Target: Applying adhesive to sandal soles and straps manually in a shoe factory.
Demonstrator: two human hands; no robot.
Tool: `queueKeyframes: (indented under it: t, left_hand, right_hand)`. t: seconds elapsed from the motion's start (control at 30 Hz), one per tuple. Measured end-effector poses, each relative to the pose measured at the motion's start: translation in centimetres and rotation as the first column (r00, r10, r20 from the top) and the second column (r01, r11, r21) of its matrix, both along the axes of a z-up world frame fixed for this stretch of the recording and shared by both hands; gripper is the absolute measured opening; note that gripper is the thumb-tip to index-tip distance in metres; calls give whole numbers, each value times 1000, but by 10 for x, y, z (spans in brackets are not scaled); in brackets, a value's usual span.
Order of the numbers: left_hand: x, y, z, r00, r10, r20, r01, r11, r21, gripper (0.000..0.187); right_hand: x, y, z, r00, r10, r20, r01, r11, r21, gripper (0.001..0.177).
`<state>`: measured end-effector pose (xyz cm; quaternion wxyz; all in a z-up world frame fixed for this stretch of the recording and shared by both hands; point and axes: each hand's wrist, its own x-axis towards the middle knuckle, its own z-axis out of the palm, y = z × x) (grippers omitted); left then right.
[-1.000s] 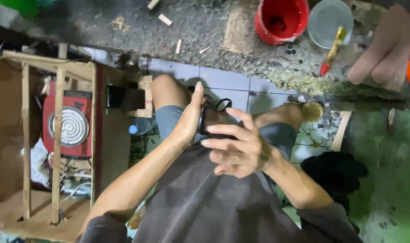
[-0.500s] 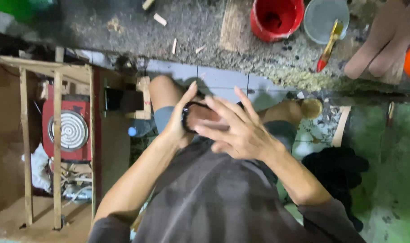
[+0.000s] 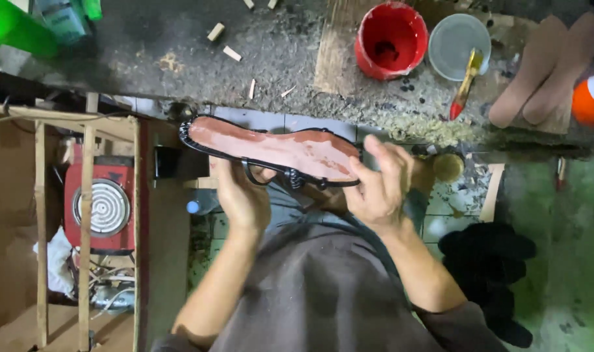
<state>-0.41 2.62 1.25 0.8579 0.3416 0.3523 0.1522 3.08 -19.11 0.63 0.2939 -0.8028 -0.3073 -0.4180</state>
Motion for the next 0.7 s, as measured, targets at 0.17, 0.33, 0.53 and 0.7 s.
queueKeyframes:
  t: [0.17, 0.33, 0.53, 0.7]
  left_hand:
    - [-19, -22, -23, 994, 19, 103, -87, 695, 713, 41]
    - [-13, 1, 10, 998, 56, 19, -50, 640, 766, 24]
    - [-16, 34, 68, 988, 132, 85, -157, 852, 500, 30]
    - [-16, 31, 75, 971, 135, 197, -94, 974, -204, 27]
  right_hand:
    - [-9, 9, 1, 999, 18, -36, -19, 999, -47, 12]
    - [-9, 24, 16, 976, 168, -138, -174, 984, -27, 15]
    - [80, 5, 62, 794, 395, -463, -421, 906, 50, 46]
    - [161, -34, 51, 481, -376, -792, -79, 881, -467, 73]
